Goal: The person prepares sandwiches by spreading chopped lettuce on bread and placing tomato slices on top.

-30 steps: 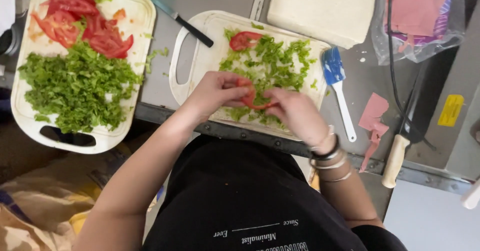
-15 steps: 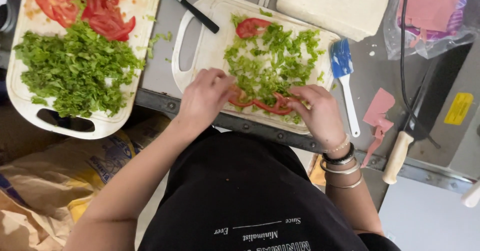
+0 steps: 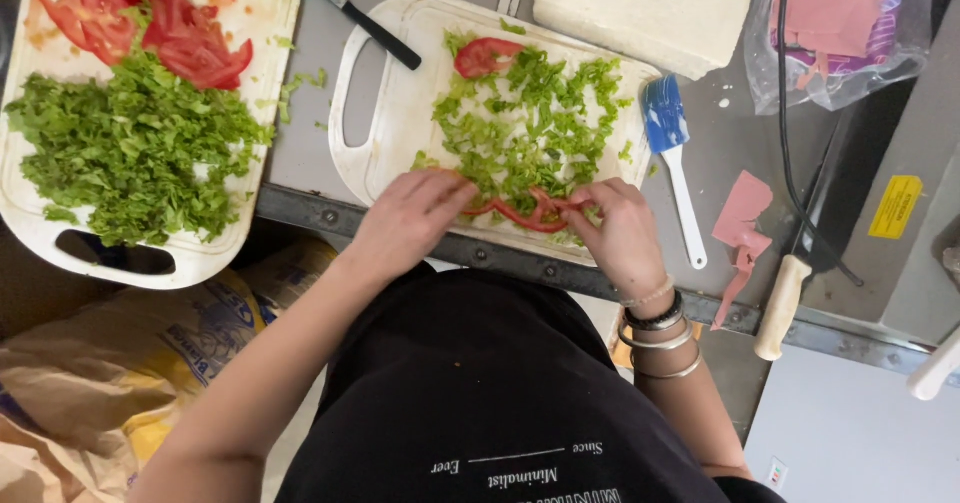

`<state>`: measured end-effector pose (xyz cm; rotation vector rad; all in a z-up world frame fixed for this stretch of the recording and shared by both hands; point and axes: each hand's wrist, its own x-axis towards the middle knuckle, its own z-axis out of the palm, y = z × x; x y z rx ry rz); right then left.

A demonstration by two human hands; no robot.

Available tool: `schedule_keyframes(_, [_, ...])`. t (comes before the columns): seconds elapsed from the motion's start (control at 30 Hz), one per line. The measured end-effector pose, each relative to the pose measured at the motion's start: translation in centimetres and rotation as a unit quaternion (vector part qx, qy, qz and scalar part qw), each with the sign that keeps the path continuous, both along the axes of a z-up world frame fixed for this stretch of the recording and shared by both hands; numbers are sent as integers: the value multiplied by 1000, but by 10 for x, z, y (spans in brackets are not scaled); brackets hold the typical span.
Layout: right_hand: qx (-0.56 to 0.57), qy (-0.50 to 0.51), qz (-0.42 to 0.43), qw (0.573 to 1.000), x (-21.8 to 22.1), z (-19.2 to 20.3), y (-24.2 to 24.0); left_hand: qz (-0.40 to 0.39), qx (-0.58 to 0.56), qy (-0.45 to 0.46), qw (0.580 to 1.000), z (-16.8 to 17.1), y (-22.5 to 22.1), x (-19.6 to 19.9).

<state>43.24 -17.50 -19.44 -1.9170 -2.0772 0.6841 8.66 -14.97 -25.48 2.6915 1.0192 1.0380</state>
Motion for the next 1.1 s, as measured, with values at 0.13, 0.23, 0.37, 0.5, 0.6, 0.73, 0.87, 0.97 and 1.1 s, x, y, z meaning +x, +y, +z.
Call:
schedule_keyframes(0.13, [102,-17,105,989,-23,13,-12,20,-63,2,998,-17,-5,-35])
schedule_keyframes(0.23, [158,-97,149,971,-36,2,-22,20,-88,-10,996,-20,-17,-28])
schedule_keyframes(0.37, [157,-132,125,971,-25,-16,-29,0,-85,-5,996,-20,-12,-19])
schedule_keyframes(0.5, [106,-143,104,979,-26,0,-28,18,-158,-45,986,-18,-3,-35])
schedule_keyframes(0.6, [82,-102,76,988,-35,16,-16,104,-280,-66,952,-23,30,-55])
schedule_keyframes(0.73, [88,-53,58,993,-51,40,-8,87,-422,4,902,18,63,-61])
schedule_keyframes(0.87, [81,-58,41,994,-56,48,-11,64,-445,61,891,19,75,-55])
schedule_keyframes(0.97, [67,-45,27,996,-56,52,-15,59,-457,70,885,23,74,-55])
schedule_keyframes(1.1, [57,-14,12,998,-62,64,-16,45,-471,0,881,58,80,-51])
